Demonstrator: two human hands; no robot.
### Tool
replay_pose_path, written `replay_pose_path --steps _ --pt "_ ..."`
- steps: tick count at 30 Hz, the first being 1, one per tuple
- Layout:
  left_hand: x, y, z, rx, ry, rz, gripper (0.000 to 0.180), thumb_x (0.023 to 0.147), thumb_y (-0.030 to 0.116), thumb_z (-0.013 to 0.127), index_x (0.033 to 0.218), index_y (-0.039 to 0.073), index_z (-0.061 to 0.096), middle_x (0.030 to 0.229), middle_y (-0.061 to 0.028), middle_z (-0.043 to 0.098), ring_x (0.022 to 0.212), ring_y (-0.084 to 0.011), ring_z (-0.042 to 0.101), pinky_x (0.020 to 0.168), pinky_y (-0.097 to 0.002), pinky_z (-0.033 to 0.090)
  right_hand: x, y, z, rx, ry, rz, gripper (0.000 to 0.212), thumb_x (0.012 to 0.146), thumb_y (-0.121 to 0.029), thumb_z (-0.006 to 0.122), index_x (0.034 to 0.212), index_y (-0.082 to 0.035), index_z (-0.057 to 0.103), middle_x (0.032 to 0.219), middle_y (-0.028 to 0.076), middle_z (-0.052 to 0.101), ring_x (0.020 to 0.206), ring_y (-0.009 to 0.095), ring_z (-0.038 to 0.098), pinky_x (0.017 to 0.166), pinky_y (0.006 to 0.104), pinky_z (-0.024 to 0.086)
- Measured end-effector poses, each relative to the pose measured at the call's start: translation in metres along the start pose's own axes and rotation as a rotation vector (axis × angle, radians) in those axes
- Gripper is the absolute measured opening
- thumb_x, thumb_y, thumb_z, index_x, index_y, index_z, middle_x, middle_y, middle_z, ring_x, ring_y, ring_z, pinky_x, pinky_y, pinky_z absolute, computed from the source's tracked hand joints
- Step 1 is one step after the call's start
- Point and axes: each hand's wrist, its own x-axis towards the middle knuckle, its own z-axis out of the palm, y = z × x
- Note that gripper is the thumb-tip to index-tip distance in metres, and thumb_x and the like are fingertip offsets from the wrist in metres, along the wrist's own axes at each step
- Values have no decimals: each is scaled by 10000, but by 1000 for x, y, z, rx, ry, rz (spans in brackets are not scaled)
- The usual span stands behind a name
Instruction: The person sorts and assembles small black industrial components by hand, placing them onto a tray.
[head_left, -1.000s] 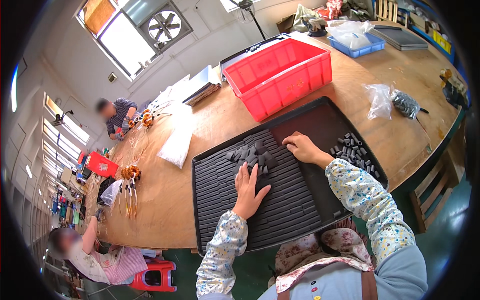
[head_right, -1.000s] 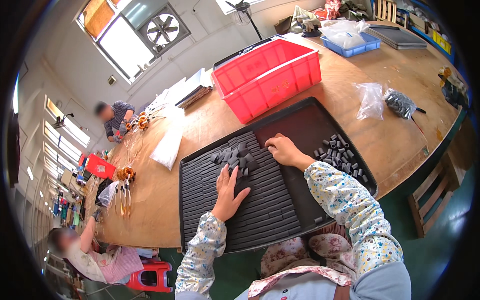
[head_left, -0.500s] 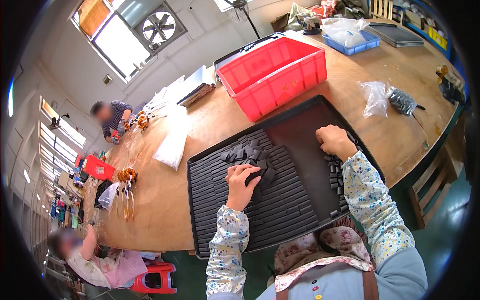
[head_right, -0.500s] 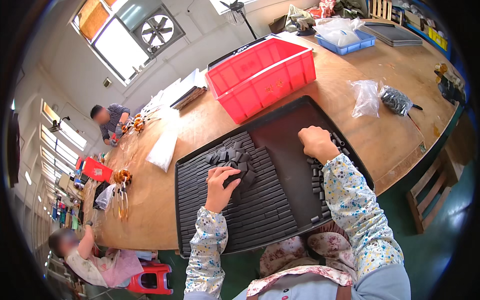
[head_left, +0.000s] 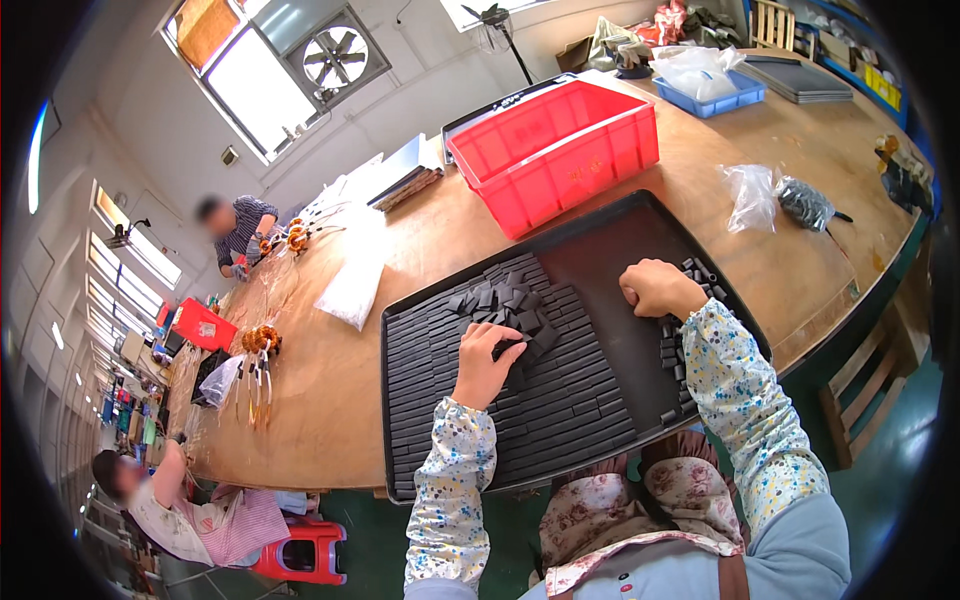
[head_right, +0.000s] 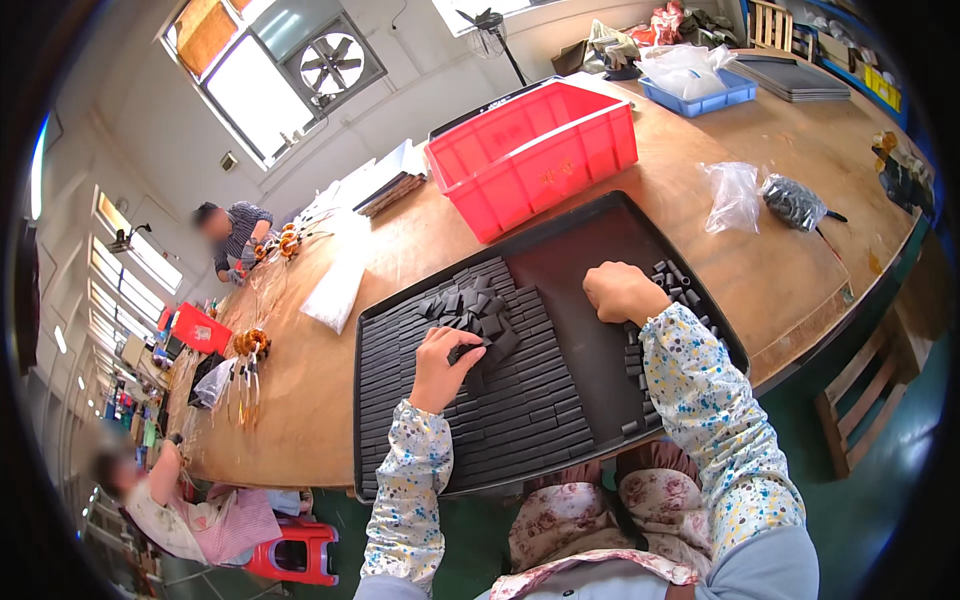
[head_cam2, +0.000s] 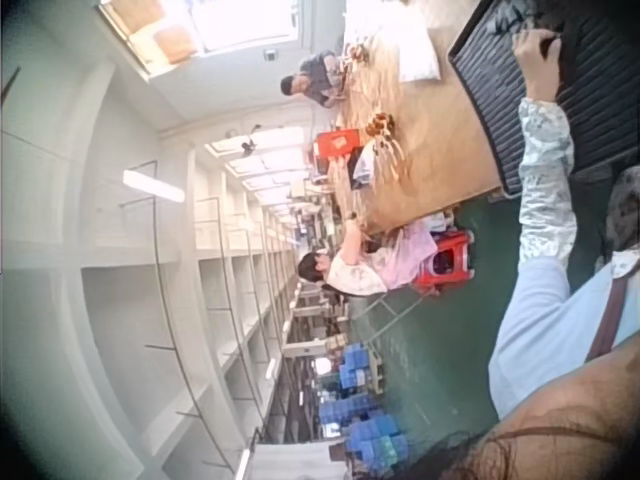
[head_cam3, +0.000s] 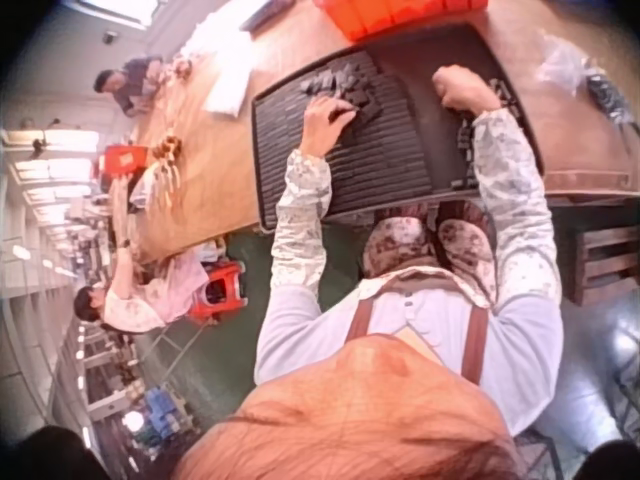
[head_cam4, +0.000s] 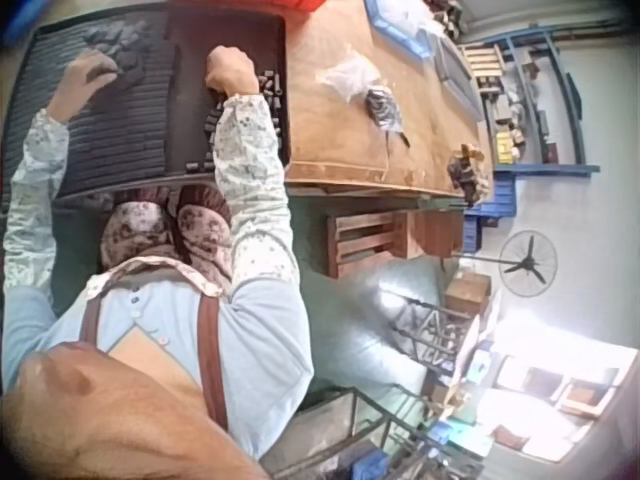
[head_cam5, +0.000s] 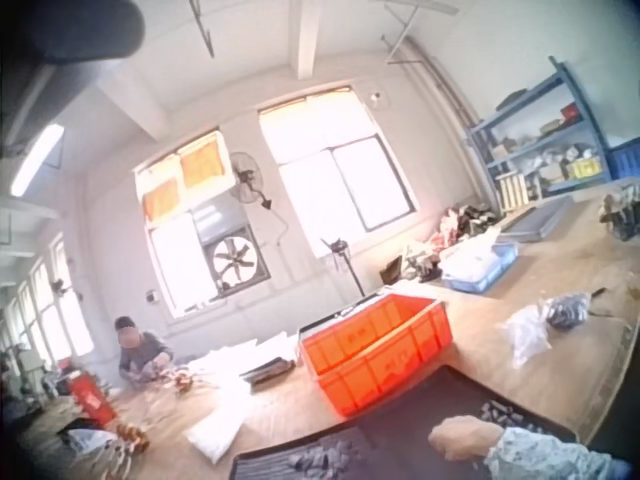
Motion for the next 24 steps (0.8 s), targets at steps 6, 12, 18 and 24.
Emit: replay_pose_path --steps 6,12,18,24 --pt "2 10 -7 -65 34 -60 115 796 57 717 911 58 706 805 -52 644 720 -175 597 646 -290 488 10 -15 12 139 228 -216 107 645 -34 653 744 -71 637 799 124 665 847 349 649 730 426 520" --pt "-1 11 -13 -97 32 -95 91 803 17 690 885 17 650 835 -66 644 625 -133 588 580 -266 493 15 -32 24 441 310 -394 175 693 -121 737 757 -32 600 804 139 633 770 325 626 680 408 488" --pt "-5 17 -8 -642 -19 -250 129 896 -27 596 851 18 484 929 -98 668 733 -79 633 666 -215 544 9 -52 33 657 563 -341 156 760 -33 732 774 -1 579 765 116 592 687 259 628 630 354 492" --pt "-11 28 8 -921 -229 -335 145 894 6 660 909 20 516 982 -77 650 920 -110 644 803 -244 549 6 -58 29 713 639 -363 149 780 5 731 806 -6 584 780 82 583 666 189 610 613 303 489"
